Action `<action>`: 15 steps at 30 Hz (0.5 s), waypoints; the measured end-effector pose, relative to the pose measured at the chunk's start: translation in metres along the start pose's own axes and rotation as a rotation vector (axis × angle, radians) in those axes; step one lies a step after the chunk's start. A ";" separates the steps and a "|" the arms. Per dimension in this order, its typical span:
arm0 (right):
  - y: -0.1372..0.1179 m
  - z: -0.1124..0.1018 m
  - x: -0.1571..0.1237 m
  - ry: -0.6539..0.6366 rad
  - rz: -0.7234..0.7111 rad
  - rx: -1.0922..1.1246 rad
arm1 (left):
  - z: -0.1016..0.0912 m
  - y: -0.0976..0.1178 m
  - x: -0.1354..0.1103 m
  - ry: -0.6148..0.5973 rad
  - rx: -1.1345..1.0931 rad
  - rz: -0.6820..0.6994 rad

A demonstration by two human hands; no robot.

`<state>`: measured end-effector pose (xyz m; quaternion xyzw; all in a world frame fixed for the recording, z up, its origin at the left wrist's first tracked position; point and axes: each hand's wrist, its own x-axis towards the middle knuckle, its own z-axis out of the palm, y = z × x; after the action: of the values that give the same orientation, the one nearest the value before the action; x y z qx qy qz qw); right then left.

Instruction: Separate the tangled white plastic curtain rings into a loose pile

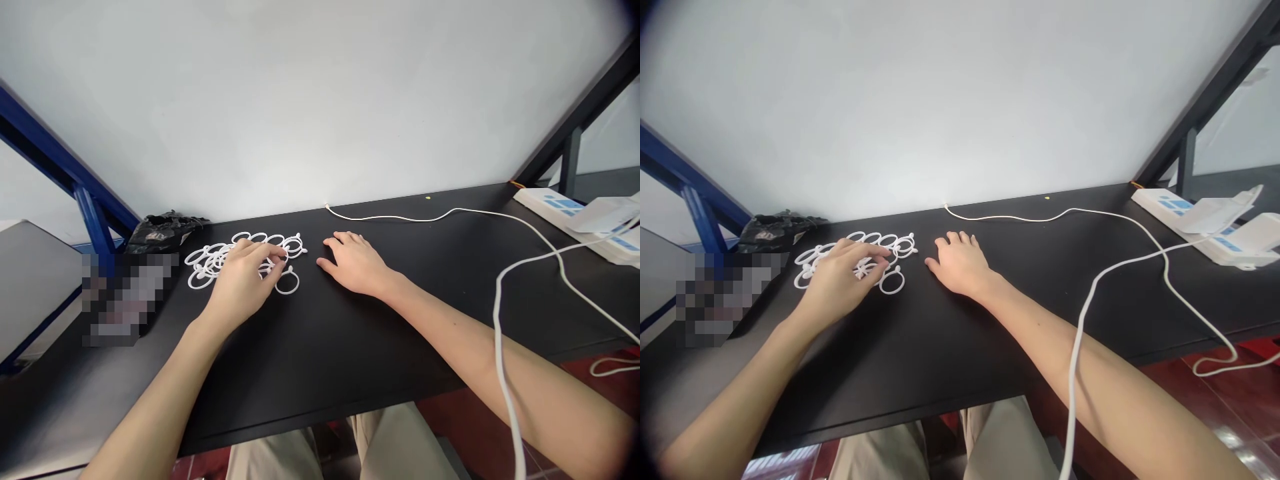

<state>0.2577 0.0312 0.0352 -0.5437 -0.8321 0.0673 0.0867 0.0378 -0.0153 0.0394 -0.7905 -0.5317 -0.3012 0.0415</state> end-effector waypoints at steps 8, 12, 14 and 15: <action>-0.012 0.000 -0.004 0.077 -0.200 0.226 | 0.015 0.006 -0.005 -0.137 0.145 0.068; -0.022 0.002 -0.007 0.123 -0.297 0.239 | 0.018 0.015 -0.005 -0.086 0.136 0.097; -0.025 0.001 -0.008 0.125 -0.313 0.259 | 0.018 0.017 -0.005 -0.039 0.122 0.111; -0.025 0.001 -0.008 0.122 -0.320 0.277 | 0.018 0.018 -0.005 -0.017 0.118 0.114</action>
<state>0.2381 0.0135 0.0384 -0.3908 -0.8837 0.1334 0.2203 0.0594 -0.0201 0.0267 -0.8182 -0.5030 -0.2597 0.1006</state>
